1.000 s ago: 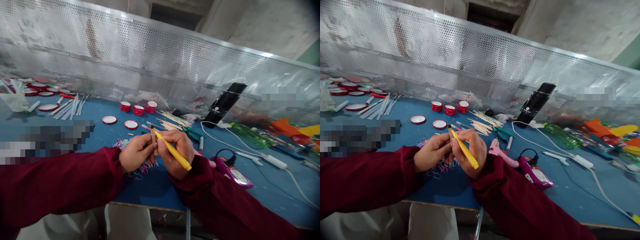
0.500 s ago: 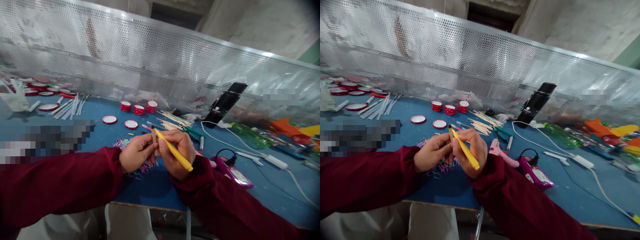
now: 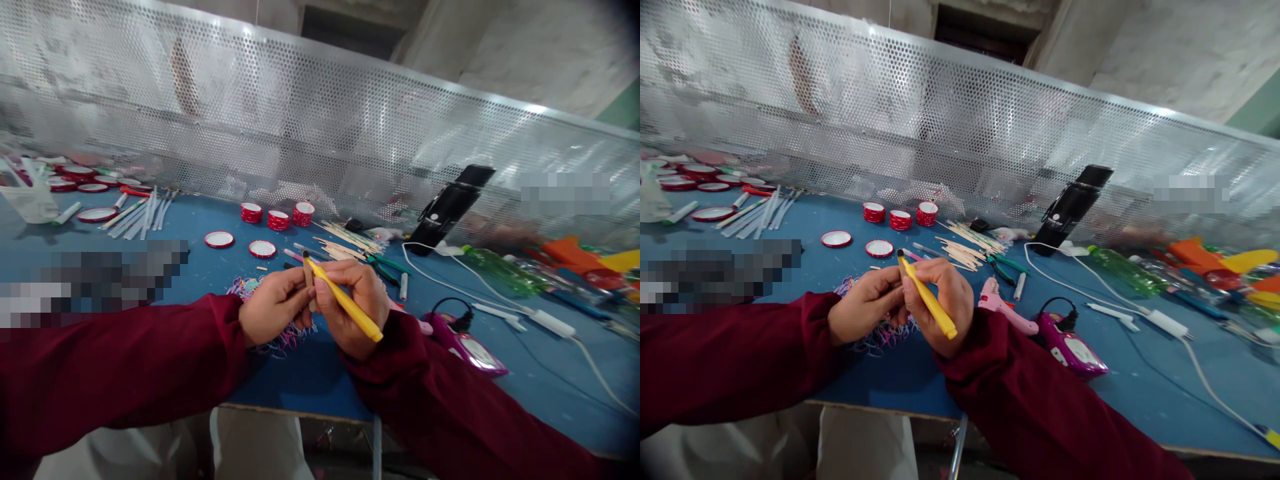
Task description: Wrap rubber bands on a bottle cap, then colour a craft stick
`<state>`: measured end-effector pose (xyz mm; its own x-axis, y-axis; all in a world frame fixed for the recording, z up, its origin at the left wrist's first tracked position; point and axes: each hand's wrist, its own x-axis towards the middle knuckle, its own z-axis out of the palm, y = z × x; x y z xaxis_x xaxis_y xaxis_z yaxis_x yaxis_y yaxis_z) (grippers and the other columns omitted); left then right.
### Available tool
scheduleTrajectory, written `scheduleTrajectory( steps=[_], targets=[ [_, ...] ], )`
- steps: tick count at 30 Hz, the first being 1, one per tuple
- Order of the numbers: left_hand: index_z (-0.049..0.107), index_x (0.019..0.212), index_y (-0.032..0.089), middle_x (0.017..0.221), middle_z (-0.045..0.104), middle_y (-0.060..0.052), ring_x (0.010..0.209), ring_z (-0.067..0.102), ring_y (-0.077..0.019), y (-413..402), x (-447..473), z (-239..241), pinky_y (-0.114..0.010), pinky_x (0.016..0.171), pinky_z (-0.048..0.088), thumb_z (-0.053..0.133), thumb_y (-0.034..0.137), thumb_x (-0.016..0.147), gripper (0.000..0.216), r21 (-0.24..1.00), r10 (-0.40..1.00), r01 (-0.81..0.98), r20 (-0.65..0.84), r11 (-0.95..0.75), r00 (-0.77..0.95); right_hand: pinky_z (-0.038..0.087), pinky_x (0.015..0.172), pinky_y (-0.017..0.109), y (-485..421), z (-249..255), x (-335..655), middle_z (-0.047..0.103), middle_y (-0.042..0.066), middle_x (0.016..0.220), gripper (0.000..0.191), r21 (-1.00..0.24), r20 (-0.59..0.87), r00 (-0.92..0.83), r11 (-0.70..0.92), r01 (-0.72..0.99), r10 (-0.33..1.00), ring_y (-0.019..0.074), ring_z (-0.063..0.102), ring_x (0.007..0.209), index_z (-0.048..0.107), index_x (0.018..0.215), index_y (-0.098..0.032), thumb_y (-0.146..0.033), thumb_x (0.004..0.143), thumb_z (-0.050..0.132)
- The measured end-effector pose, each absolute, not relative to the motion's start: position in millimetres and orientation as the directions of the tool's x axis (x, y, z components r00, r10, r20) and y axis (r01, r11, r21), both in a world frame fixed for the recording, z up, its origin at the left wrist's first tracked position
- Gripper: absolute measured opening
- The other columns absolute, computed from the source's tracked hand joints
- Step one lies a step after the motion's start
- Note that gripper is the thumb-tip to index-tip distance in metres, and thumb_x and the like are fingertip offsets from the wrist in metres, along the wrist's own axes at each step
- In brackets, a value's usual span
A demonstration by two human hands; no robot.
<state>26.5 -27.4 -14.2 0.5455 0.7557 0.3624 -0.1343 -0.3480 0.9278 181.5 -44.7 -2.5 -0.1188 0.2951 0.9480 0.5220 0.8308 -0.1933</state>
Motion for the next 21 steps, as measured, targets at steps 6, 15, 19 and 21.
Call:
scheduleTrajectory(
  steps=[6, 15, 19, 21],
  targets=[
    [0.052, 0.084, 0.017, 0.058, 0.061, 0.001, 0.046, 0.057, -0.01, -27.9, 27.2, -14.3, -0.021, 0.047, 0.048, 0.056, 0.055, 0.095, 0.039, 0.925, 0.754, -0.136, 0.369, -0.354, 0.544, 0.061, 0.074, 0.037, -44.2, -4.0, 181.4, 0.072, 0.004, 0.091, 0.019, -0.194, 0.956, -0.094, 0.838, 0.51, 0.279, 0.0196, 0.073, 0.086, 0.058, 0.097, -0.024, -0.012, 0.086, 0.067],
    [0.051, 0.081, 0.018, 0.056, 0.058, 0.003, 0.045, 0.056, -0.0096, -28.0, 27.8, -15.6, -0.02, 0.046, 0.047, 0.061, 0.052, 0.093, 0.037, 0.919, 0.747, -0.161, 0.388, -0.36, 0.54, 0.061, 0.075, 0.036, -44.9, -2.3, 182.3, 0.073, 0.002, 0.092, 0.018, -0.173, 0.951, -0.134, 0.839, 0.516, 0.279, 0.0197, 0.074, 0.086, 0.058, 0.096, -0.024, -0.015, 0.086, 0.069],
    [0.051, 0.081, 0.018, 0.056, 0.059, 0.002, 0.045, 0.057, -0.0099, -27.7, 28.0, -15.5, -0.02, 0.046, 0.047, 0.061, 0.051, 0.093, 0.036, 0.922, 0.752, -0.161, 0.38, -0.351, 0.538, 0.062, 0.075, 0.037, -44.2, -3.1, 181.5, 0.073, 0.003, 0.092, 0.017, -0.184, 0.946, -0.142, 0.842, 0.507, 0.292, 0.0202, 0.074, 0.087, 0.058, 0.096, -0.024, -0.015, 0.086, 0.068],
    [0.051, 0.081, 0.018, 0.057, 0.059, 0.002, 0.046, 0.057, -0.0099, -27.5, 27.9, -15.5, -0.021, 0.047, 0.048, 0.059, 0.053, 0.093, 0.038, 0.921, 0.75, -0.152, 0.381, -0.359, 0.54, 0.061, 0.075, 0.036, -43.5, -4.1, 180.9, 0.072, 0.002, 0.091, 0.018, -0.187, 0.947, -0.132, 0.837, 0.514, 0.293, 0.0198, 0.074, 0.086, 0.058, 0.096, -0.024, -0.014, 0.086, 0.068]
  ],
)
